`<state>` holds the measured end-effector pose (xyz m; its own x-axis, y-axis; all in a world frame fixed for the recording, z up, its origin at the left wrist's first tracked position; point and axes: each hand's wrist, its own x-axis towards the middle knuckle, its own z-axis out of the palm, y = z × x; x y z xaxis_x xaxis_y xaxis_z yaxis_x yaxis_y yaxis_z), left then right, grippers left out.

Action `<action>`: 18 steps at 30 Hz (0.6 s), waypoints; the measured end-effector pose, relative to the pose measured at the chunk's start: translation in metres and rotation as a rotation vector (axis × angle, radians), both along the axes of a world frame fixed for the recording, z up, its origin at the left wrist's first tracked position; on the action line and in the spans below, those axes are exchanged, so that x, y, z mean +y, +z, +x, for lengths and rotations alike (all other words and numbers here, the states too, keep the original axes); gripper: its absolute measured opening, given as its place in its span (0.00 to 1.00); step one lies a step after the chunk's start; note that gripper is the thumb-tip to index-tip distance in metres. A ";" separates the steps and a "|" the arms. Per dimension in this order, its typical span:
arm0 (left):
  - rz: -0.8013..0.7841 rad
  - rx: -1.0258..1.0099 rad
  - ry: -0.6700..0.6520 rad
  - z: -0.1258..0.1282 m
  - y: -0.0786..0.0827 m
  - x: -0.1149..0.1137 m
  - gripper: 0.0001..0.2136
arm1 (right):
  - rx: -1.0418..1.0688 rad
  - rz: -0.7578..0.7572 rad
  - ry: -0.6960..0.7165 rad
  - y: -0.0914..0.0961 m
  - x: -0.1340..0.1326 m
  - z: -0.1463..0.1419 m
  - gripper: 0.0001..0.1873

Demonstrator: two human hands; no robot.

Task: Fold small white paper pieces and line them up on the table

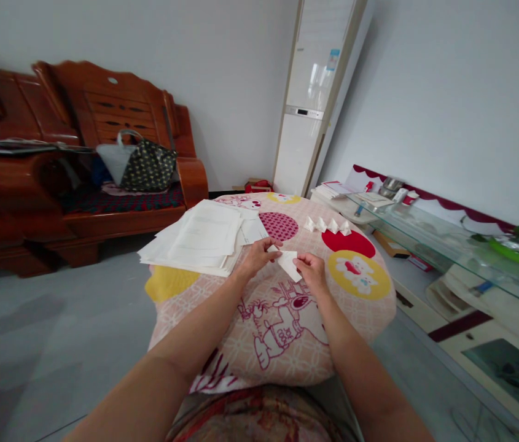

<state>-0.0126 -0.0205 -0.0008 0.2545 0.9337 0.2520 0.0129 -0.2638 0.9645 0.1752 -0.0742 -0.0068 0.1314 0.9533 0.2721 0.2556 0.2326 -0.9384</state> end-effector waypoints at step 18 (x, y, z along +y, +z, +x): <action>-0.210 -0.369 -0.417 0.012 0.001 -0.009 0.26 | 0.576 -0.304 0.036 -0.013 0.010 0.007 0.17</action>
<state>-0.0010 -0.0291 -0.0003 0.5414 0.8132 0.2137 -0.3964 0.0227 0.9178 0.1822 -0.0644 -0.0200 0.1423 0.9832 -0.1147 -0.3112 -0.0656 -0.9481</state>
